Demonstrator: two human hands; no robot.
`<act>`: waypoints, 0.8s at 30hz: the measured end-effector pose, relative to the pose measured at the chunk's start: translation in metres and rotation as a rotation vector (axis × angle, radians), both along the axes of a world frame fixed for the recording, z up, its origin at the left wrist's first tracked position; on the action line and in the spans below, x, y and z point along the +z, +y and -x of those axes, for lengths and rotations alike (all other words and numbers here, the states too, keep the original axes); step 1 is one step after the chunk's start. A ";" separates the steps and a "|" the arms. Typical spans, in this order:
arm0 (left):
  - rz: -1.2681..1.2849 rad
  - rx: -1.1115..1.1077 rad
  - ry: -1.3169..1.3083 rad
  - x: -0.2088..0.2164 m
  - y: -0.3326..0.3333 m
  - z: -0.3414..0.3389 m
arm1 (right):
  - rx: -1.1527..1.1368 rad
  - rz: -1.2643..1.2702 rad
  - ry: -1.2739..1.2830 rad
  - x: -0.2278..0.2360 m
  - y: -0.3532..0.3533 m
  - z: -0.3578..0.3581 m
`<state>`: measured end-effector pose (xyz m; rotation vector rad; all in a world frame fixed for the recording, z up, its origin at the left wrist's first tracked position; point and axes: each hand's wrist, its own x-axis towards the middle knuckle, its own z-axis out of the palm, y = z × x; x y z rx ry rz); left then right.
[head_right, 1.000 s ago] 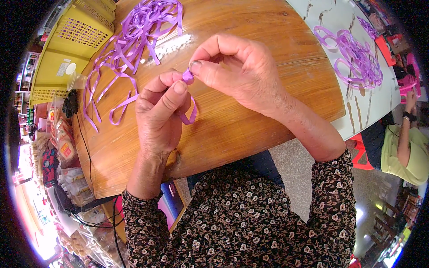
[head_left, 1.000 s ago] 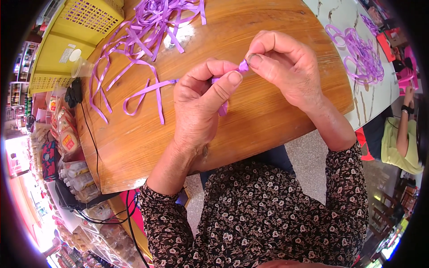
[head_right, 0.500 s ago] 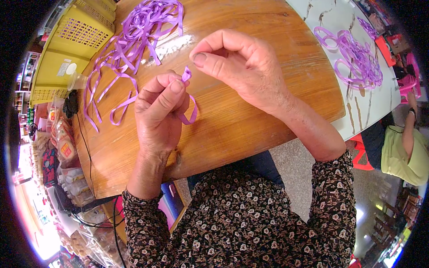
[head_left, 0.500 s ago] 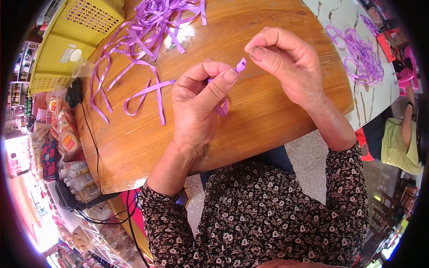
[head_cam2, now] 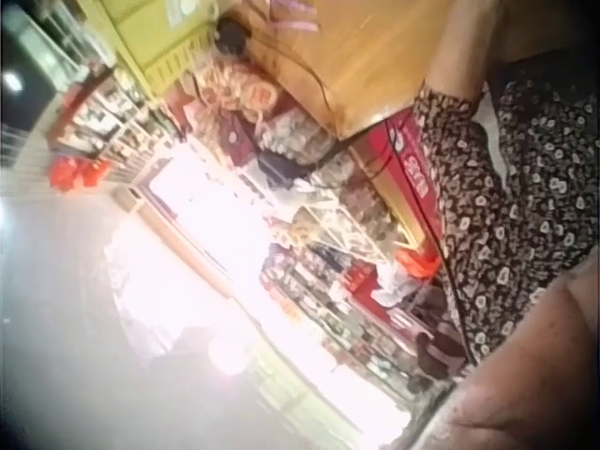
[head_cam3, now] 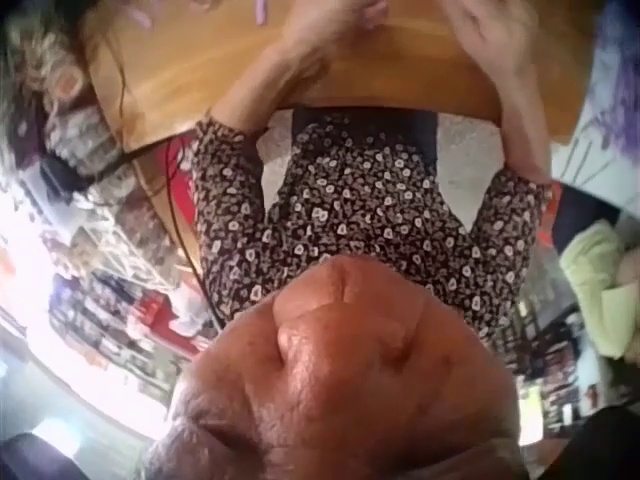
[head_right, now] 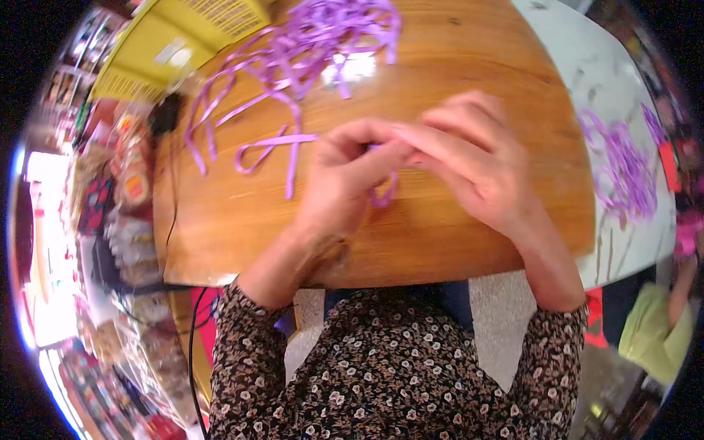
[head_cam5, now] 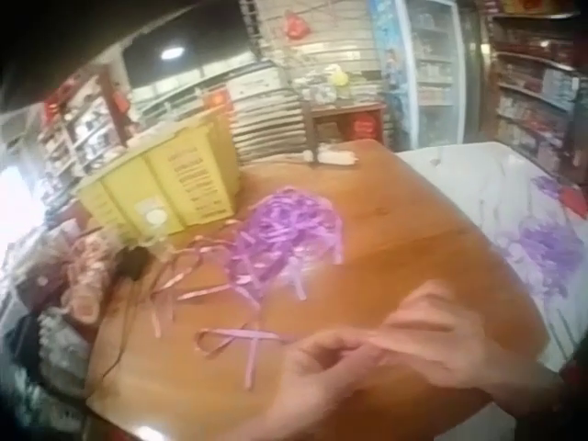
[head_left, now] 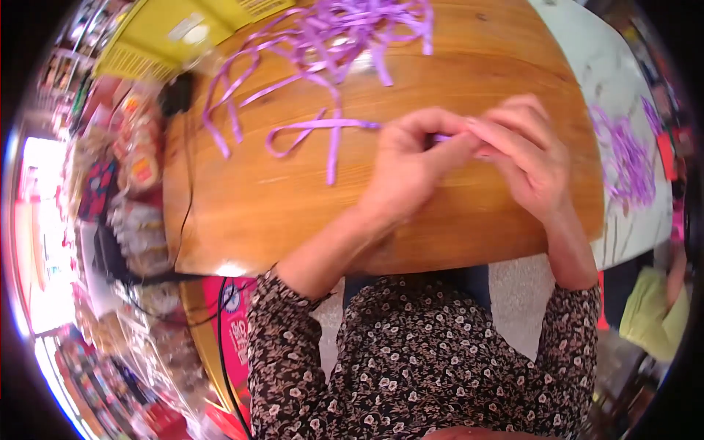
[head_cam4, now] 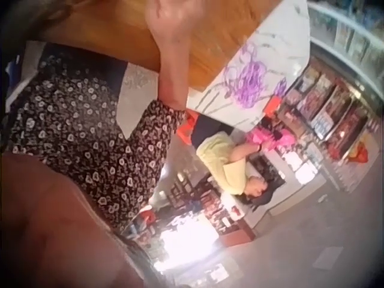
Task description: The person rolls a purple ribbon into a small coil by hand, secures it with a knot, and repeats the process with another ribbon before gathering the remaining ribbons into a pile.
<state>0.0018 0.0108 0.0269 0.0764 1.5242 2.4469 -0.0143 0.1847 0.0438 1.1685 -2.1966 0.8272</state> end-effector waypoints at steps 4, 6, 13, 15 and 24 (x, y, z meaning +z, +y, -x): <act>0.256 0.053 0.302 -0.019 0.002 0.010 | -0.081 -0.137 0.125 0.005 -0.002 -0.007; 0.385 0.189 0.536 -0.031 -0.005 0.014 | -0.170 -0.238 0.170 0.007 -0.010 -0.007; 0.644 0.411 0.801 -0.025 -0.002 0.016 | -0.175 -0.389 0.143 0.007 0.000 -0.011; 0.623 0.434 0.838 -0.024 0.009 0.026 | -0.149 -0.368 0.152 0.003 0.019 -0.003; 0.625 0.489 0.862 -0.027 0.011 0.033 | -0.105 -0.362 0.220 -0.016 0.039 0.013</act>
